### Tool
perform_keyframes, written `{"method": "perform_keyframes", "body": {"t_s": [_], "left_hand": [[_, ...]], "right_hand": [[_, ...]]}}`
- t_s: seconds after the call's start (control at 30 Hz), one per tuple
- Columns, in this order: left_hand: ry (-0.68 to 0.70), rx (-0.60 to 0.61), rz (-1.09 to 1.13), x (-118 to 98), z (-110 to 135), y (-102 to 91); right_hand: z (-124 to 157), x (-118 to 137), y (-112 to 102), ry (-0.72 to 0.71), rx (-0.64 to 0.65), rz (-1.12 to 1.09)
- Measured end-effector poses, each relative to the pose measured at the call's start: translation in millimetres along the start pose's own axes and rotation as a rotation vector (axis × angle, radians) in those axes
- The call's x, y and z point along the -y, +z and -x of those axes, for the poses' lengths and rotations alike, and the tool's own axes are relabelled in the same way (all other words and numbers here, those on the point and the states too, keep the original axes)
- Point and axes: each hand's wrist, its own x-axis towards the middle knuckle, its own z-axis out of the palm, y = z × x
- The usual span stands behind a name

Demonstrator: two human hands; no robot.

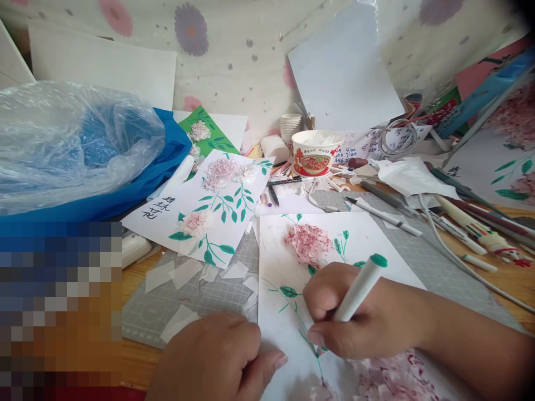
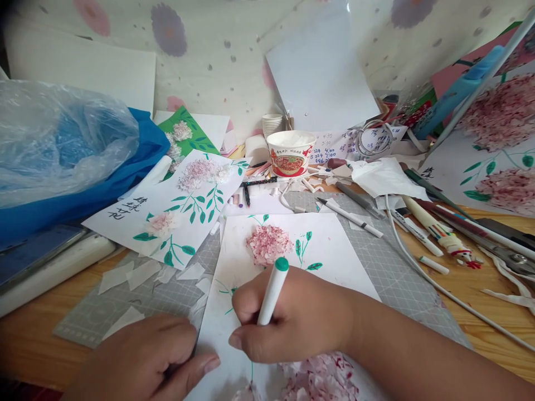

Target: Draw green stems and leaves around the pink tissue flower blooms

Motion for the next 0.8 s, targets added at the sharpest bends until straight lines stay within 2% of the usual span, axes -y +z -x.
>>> {"method": "perform_keyframes", "body": {"t_s": [0.2,0.33,0.8], "left_hand": [[-0.009,0.034,-0.005,0.4,-3.1,-1.2],[-0.015,0.063,-0.01,0.6,-3.0,-2.1],[-0.023,0.112,-0.016,3.2,-3.7,-0.6]], "right_hand": [[-1.1,1.6,-2.7,0.047,0.045,-0.046],[-2.5,1.9,-4.2,0.06,0.028,-0.077],[-3.4,2.2,-7.8,0.041,0.031,-0.075]]}}
